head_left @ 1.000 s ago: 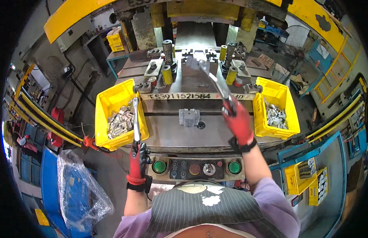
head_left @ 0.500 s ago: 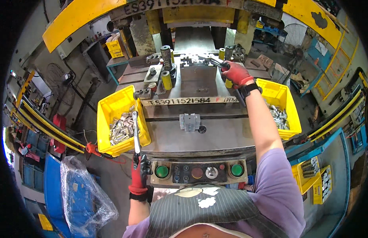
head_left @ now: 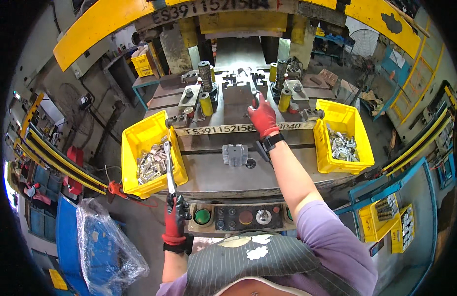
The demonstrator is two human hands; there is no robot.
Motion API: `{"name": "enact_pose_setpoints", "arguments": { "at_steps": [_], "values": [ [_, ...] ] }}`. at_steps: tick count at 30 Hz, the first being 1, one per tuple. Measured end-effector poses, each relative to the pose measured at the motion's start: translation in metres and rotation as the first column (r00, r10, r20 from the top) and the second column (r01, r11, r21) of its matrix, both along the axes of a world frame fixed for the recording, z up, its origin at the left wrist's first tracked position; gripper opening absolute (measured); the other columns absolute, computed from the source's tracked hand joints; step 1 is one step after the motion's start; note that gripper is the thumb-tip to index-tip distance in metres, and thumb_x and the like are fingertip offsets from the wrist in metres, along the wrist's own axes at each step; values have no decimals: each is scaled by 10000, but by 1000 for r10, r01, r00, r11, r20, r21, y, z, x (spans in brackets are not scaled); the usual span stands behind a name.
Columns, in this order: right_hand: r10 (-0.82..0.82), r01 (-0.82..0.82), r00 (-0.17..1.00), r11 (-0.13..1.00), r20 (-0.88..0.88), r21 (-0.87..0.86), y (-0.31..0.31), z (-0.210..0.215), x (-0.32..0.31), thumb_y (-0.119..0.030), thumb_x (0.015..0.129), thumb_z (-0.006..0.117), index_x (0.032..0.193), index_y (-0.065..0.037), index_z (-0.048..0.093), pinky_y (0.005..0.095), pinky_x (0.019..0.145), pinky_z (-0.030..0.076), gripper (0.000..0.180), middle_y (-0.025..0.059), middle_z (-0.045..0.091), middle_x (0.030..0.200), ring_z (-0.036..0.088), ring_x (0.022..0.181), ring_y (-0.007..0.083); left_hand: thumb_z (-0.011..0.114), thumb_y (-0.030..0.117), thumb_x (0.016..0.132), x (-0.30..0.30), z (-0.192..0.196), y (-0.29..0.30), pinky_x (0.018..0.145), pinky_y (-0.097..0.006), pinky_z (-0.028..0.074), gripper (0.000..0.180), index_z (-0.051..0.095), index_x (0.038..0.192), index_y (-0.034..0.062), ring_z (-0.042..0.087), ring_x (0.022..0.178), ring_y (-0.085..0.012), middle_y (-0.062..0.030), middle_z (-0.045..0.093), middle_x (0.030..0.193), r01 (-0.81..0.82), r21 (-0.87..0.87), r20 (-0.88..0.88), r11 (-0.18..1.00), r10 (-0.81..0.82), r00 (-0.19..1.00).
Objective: The person operates a yellow industrial press machine in a factory setting. They use two long metal tongs to pick up small metal parts from a yellow bin on the left, place them into the press, and then move the processed parts to a yellow bin on the right. The person wears red gloves and a purple shirt throughout the task.
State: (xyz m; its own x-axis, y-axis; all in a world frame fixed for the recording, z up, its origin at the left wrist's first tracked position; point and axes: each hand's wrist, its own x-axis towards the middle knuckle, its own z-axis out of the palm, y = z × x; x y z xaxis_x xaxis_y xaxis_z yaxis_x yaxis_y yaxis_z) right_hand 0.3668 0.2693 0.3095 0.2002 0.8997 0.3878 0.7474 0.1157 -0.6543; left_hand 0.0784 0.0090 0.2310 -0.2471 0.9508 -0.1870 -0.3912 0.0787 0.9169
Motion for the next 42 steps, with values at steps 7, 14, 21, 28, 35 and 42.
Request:
{"name": "enact_pose_setpoints", "arguments": {
  "at_steps": [7,14,21,28,35,42],
  "values": [
    [61,-58,993,998,97,-28,3,24,20,-259,702,620,1138,6,449,420,783,449,538,225,571,951,558,907,359,499,207,874,-3,-5,-3,358,-191,369,107,482,936,121,436,447,-55,20,477,614,27,-51,15,998,-26,1000],
    [327,-367,885,928,-331,-67,20,25,40,-227,734,624,1043,1,510,321,655,453,401,108,601,808,571,720,207,488,213,881,-1,-5,-5,360,-188,371,95,473,831,133,425,445,-51,26,467,612,3,-89,-13,996,-4,1000],
    [101,-550,40,833,-994,63,64,-24,48,-439,837,506,776,-127,575,261,410,382,325,3,542,604,495,478,110,483,191,886,-3,-9,4,376,-180,355,105,480,947,105,400,474,-33,45,418,600,47,-24,43,999,-45,998],
    [216,-572,201,817,-956,64,42,-9,45,-321,843,534,789,-137,536,231,355,317,191,-25,510,595,449,430,85,499,172,878,-6,6,8,392,-176,326,426,383,1279,84,384,486,-24,59,427,640,-58,244,34,968,51,998],
    [323,-434,472,895,-820,103,-141,-29,97,-121,836,532,1114,-62,475,218,384,358,290,-30,446,598,423,418,68,496,331,874,-83,-40,-16,432,-201,340,292,520,1051,100,424,501,-60,49,479,662,-632,107,-204,767,639,741],
    [-457,426,341,854,-821,-298,-350,-243,187,-82,819,550,1171,-2,459,289,675,435,372,86,531,932,512,851,188,515,347,844,-152,-213,-74,456,-210,339,286,542,1037,138,441,533,-103,5,515,748,-482,-198,-40,854,484,874]
  ]
}}
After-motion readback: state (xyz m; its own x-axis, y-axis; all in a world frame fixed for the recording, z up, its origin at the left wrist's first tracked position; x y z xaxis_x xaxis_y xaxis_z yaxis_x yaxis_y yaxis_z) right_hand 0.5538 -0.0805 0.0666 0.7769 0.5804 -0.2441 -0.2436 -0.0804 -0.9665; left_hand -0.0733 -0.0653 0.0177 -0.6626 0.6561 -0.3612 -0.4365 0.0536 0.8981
